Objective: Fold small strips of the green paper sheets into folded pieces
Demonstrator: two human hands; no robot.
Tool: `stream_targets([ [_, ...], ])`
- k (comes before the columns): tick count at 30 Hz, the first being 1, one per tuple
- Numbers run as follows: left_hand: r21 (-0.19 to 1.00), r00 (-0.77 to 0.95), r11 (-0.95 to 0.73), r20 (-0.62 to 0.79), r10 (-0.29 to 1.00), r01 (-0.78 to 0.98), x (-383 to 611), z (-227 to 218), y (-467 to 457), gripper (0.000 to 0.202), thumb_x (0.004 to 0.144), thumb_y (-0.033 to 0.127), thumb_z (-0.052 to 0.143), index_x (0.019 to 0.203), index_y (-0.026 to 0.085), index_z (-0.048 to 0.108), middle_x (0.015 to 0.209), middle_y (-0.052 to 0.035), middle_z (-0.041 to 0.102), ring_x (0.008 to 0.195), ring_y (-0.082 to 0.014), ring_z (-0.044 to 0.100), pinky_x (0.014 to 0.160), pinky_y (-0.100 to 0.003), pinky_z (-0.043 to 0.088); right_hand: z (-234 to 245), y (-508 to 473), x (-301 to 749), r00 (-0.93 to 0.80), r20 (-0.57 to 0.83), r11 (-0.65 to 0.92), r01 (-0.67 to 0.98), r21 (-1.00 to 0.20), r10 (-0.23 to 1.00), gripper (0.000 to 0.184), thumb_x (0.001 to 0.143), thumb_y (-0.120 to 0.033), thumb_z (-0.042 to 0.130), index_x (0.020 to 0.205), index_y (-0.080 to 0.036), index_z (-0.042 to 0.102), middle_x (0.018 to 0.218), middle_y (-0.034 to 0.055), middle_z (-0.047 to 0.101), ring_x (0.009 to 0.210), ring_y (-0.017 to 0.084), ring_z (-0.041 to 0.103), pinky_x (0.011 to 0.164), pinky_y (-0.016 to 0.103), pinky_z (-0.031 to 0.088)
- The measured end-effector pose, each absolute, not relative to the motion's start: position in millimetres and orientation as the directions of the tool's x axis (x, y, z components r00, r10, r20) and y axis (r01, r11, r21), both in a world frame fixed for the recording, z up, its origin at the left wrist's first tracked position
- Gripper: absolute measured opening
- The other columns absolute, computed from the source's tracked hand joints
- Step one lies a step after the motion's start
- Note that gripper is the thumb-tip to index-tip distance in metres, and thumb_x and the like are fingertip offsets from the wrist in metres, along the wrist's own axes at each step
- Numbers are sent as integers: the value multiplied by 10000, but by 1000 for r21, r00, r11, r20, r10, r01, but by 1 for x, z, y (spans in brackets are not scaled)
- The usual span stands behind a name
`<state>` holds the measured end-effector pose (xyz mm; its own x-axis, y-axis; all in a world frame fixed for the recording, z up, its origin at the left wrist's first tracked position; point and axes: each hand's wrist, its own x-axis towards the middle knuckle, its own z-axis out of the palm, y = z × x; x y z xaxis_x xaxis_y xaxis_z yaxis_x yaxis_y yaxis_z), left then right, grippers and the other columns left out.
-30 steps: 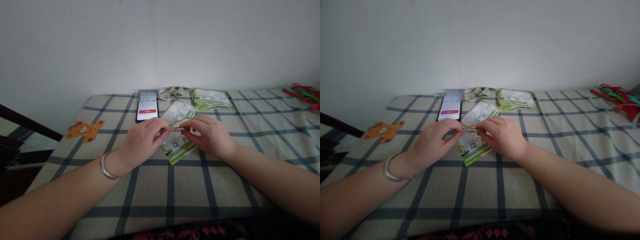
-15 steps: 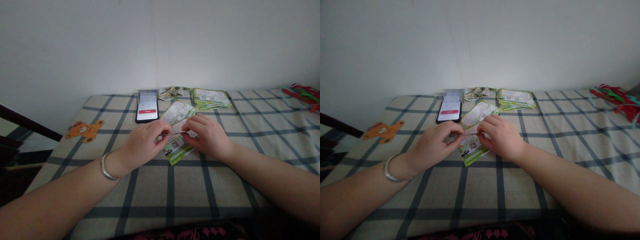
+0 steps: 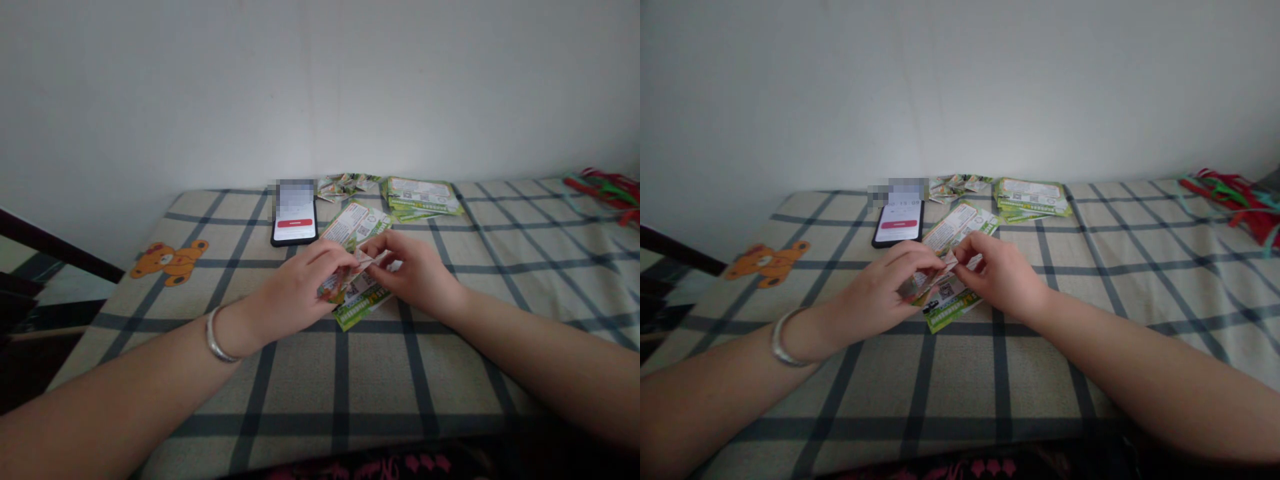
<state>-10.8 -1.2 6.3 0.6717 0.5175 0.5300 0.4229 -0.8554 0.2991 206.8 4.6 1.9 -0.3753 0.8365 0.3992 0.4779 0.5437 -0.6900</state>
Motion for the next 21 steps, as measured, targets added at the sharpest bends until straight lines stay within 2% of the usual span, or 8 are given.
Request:
stream_targets([
  [5, 282, 643, -835, 537, 546, 473, -10, 4, 1, 437, 761, -6, 568, 1160, 160, 502, 1157, -66, 553, 1133, -176, 540, 1022, -319, 468, 3, 5, 206, -360, 368, 496, 381, -781, 857, 140, 821, -249, 636, 944, -188, 613, 889, 27, 671, 766, 131, 644, 642, 251, 548],
  [7, 276, 643, -827, 525, 557, 491, -10, 4, 1, 411, 800, 38, 572, 1190, 146, 499, 1183, -81, 550, 1152, -181, 535, 1042, -330, 459, 3, 6, 206, -358, 353, 478, 367, -798, 865, 149, 839, -252, 616, 973, -188, 614, 883, 26, 675, 762, 127, 648, 636, 243, 550],
  [11, 238, 685, -825, 466, 560, 513, -10, 3, -1, 462, 868, 171, 578, 1307, 106, 452, 1287, -132, 517, 1228, -226, 497, 1083, -385, 432, 1, 7, 208, -338, 310, 425, 350, -835, 888, 141, 872, -252, 562, 986, -182, 605, 817, 14, 671, 611, 94, 602, 516, 213, 504],
  [14, 202, 694, -821, 450, 562, 534, -11, 3, -1, 503, 875, 184, 565, 1353, 102, 432, 1318, -141, 508, 1241, -242, 492, 1086, -406, 431, 0, 8, 209, -359, 281, 398, 311, -863, 890, 185, 873, -283, 572, 1028, -186, 600, 860, 25, 685, 637, 105, 617, 525, 224, 514],
  [18, 180, 692, -825, 468, 550, 535, -11, 2, 0, 522, 859, 163, 574, 1357, 86, 438, 1322, -148, 505, 1260, -241, 475, 1105, -402, 410, -2, 10, 208, -375, 294, 420, 315, -851, 879, 259, 813, -267, 651, 1053, -196, 581, 887, 17, 674, 684, 113, 644, 581, 236, 555],
  [21, 165, 687, -828, 486, 541, 535, -11, 2, 1, 504, 855, 158, 575, 1340, 92, 457, 1305, -142, 514, 1248, -237, 481, 1103, -403, 411, -4, 11, 207, -371, 331, 454, 319, -832, 868, 220, 808, -214, 633, 1019, -197, 573, 893, 11, 658, 698, 106, 646, 591, 226, 556],
])
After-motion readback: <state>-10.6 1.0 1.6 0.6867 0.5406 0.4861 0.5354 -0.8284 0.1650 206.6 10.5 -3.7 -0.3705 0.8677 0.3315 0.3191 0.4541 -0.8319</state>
